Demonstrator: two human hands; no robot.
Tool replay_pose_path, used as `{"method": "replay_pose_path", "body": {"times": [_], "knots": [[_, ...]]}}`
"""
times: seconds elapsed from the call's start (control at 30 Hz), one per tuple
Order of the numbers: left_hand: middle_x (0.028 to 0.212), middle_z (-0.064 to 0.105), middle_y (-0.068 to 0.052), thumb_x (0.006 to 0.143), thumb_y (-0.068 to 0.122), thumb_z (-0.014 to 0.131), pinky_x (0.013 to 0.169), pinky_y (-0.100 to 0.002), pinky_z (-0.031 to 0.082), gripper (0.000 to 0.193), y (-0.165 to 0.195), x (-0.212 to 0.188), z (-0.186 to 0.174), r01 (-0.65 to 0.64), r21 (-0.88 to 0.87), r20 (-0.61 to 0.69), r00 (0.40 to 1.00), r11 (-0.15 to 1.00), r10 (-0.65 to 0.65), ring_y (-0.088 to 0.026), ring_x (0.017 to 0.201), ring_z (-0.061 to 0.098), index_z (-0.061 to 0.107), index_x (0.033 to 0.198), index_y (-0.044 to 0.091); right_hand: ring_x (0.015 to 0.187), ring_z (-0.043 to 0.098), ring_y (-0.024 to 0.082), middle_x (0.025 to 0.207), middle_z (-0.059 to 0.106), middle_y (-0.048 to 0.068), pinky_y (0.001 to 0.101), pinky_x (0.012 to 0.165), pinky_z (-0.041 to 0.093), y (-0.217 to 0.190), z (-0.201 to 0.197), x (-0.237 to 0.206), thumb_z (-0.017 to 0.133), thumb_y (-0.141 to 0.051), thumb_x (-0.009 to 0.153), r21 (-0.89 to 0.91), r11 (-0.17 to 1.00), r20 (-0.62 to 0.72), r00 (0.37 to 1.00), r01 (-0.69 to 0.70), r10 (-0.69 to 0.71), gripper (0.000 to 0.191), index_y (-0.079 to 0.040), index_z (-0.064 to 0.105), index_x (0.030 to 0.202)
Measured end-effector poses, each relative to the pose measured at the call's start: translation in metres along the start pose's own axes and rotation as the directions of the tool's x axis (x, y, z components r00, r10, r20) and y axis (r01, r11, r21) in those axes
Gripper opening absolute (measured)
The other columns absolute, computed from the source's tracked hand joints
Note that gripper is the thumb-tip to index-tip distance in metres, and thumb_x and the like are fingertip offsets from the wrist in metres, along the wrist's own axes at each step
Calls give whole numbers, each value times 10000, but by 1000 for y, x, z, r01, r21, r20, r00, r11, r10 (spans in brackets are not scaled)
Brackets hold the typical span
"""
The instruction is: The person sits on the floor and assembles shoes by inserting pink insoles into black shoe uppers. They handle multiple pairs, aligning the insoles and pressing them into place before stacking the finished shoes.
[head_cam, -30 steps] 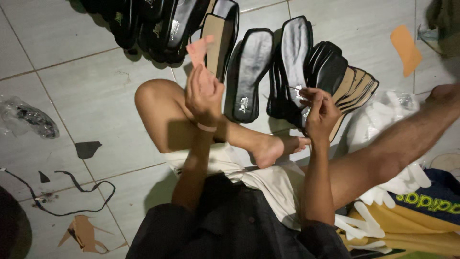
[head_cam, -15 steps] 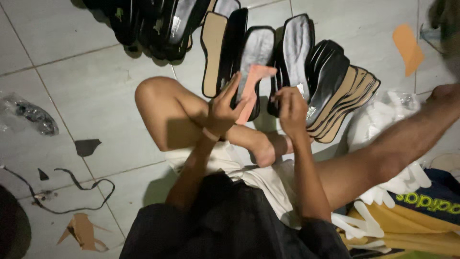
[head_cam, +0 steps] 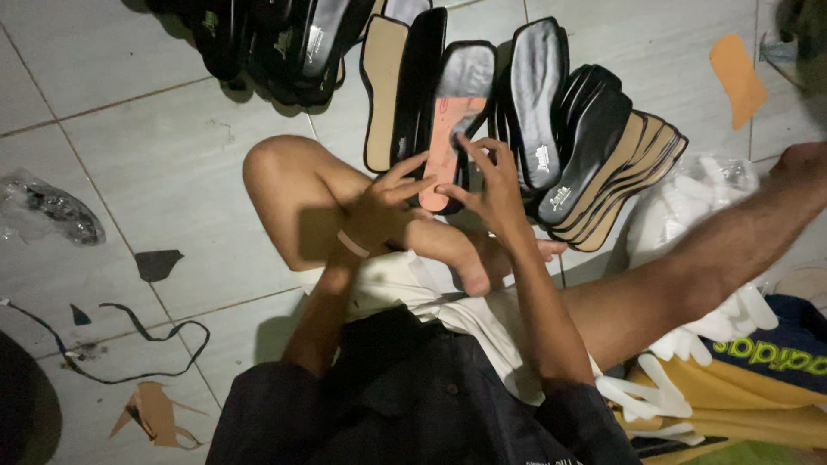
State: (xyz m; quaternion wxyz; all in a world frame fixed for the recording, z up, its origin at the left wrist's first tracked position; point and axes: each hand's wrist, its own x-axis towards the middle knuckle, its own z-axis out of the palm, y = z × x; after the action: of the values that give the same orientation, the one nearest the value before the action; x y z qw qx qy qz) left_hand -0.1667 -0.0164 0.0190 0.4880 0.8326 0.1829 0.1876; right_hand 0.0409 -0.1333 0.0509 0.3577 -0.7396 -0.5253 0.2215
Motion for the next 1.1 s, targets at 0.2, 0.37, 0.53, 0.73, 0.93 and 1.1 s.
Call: {"method": "replay_pose_path", "body": {"times": [0.2,0.37,0.53,0.73,0.93,1.1], "knots": [[1460,590,-156,774,335,791,1058,-394,561,637,6,2,7,16,91,-60,998,996,-10,-331,1307,623,670,1329,47,1092,514,309,1250,561,121,413,943,468,10,-3,5,927,-355,759,-49,999,67,998,-10,13,671,-213,701,1374],[1431,582,-184,687,226,865,1088,-389,541,691,1,3,7,-14,-11,-86,996,1000,13,-339,1307,611,659,1316,29,1164,511,321,1247,551,136,432,1020,447,13,-6,7,909,-376,776,-76,996,84,996,49,-43,658,-232,698,1383],[1446,582,-163,667,191,902,1068,-380,547,700,-1,6,3,-18,44,-62,998,999,21,-337,1299,614,669,1307,27,1176,524,316,1234,558,129,426,1047,444,11,-7,8,890,-366,806,-51,999,128,992,17,-10,664,-239,681,1422],[1540,496,-149,638,103,859,1060,-344,561,689,11,14,-3,24,-10,-9,1000,1000,-24,-313,1325,624,684,1301,28,1069,507,304,1198,549,109,384,939,449,10,-3,5,886,-353,797,31,998,102,993,-57,53,619,-184,698,1361],[1614,369,-194,588,109,895,965,-425,537,605,18,28,-11,-41,235,158,987,971,3,-344,1176,584,663,1133,-10,1163,555,293,1281,504,154,357,1005,457,16,-12,10,495,-141,1179,21,993,-464,878,-117,113,195,-109,687,1165],[1615,400,-108,652,133,847,920,-383,581,576,20,31,-7,-72,281,185,983,957,19,-322,1240,556,649,1172,-12,1066,671,344,1186,673,196,384,915,531,4,-40,22,481,-134,1172,-64,995,-226,970,74,-87,222,-9,651,1241]]}}
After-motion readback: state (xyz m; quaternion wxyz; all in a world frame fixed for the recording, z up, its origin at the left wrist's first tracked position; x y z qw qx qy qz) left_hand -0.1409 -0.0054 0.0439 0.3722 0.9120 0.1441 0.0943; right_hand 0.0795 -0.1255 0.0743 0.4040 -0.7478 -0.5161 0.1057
